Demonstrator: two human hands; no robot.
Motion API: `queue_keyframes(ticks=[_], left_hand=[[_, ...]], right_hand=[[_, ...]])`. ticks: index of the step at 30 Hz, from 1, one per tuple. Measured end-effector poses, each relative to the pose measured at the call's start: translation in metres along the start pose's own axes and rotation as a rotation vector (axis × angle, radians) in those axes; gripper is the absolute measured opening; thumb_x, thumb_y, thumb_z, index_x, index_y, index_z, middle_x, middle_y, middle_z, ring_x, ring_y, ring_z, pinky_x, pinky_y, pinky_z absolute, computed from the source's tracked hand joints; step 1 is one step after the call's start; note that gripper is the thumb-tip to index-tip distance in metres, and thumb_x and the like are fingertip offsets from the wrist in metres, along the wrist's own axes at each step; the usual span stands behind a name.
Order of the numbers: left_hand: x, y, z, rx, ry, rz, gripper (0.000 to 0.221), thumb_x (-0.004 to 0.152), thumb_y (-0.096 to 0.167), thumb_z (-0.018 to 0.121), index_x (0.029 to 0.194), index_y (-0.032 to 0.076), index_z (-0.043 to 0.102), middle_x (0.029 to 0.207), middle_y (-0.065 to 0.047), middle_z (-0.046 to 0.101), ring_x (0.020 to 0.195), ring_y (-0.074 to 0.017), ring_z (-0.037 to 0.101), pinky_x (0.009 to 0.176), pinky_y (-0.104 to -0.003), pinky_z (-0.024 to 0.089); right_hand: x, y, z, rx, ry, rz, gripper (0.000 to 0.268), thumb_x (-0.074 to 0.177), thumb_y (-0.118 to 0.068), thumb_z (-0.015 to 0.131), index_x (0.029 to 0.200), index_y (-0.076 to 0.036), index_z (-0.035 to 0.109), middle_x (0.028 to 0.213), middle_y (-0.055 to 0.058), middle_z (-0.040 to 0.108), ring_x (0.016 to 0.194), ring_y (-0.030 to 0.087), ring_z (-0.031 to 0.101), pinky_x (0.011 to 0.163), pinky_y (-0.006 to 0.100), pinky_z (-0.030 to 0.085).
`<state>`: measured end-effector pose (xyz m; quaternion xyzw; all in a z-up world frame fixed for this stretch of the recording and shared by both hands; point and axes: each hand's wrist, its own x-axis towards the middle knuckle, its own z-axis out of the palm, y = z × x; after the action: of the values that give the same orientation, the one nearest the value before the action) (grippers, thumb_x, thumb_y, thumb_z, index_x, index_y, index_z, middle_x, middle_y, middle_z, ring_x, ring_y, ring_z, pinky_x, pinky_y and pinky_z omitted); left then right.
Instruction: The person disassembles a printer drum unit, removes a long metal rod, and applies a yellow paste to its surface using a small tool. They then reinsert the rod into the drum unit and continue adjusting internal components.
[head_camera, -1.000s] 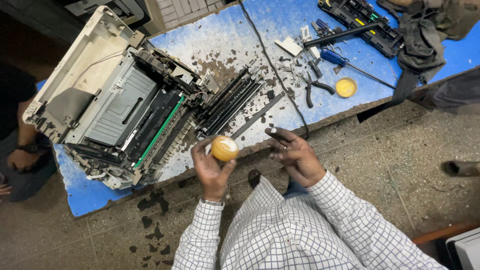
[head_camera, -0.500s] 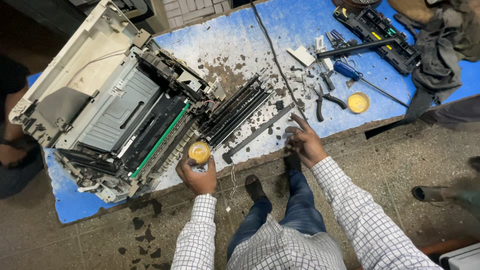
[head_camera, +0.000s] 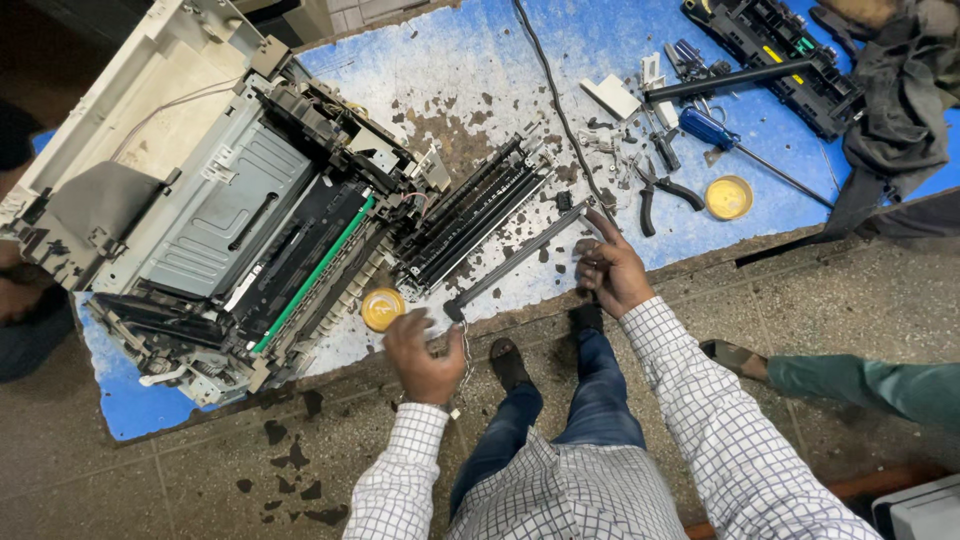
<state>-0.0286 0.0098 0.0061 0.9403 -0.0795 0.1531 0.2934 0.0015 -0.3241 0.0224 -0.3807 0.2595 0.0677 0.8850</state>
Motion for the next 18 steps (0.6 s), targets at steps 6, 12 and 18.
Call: queue_keyframes(ticks=[6,12,18], left_hand=[[0.014,0.019,0.031,0.053,-0.289,0.076,0.052,0.086,0.016,0.070,0.134,-0.001,0.058,0.131,-0.020,0.062,0.125,-0.0369,0.054,0.105,-0.051,0.045],[0.018,0.036,0.004,-0.098,-0.337,-0.027,0.053,0.089,0.010,0.068,0.139,0.002,0.053,0.122,-0.019,0.069,0.112,-0.0341,0.064,0.098,-0.046,0.054],[0.026,0.073,-0.032,-0.255,-0.613,-0.292,0.074,0.089,0.030,0.074,0.149,0.008,0.036,0.127,-0.019,0.069,0.085,-0.0329,0.074,0.090,-0.046,0.058]], right_hand=[[0.002,-0.001,0.001,-0.027,0.029,-0.018,0.080,0.083,0.003,0.046,0.160,-0.015,0.035,0.088,0.005,0.062,0.056,0.011,0.044,0.046,0.027,0.036],[-0.004,-0.005,0.003,-0.104,0.013,-0.092,0.088,0.080,0.011,0.044,0.164,-0.015,0.033,0.096,0.008,0.063,0.058,0.013,0.051,0.049,0.029,0.044],[-0.005,0.000,0.006,-0.435,-0.019,-0.174,0.090,0.082,0.015,0.045,0.164,-0.016,0.025,0.137,0.016,0.056,0.071,0.014,0.067,0.057,0.028,0.056]])
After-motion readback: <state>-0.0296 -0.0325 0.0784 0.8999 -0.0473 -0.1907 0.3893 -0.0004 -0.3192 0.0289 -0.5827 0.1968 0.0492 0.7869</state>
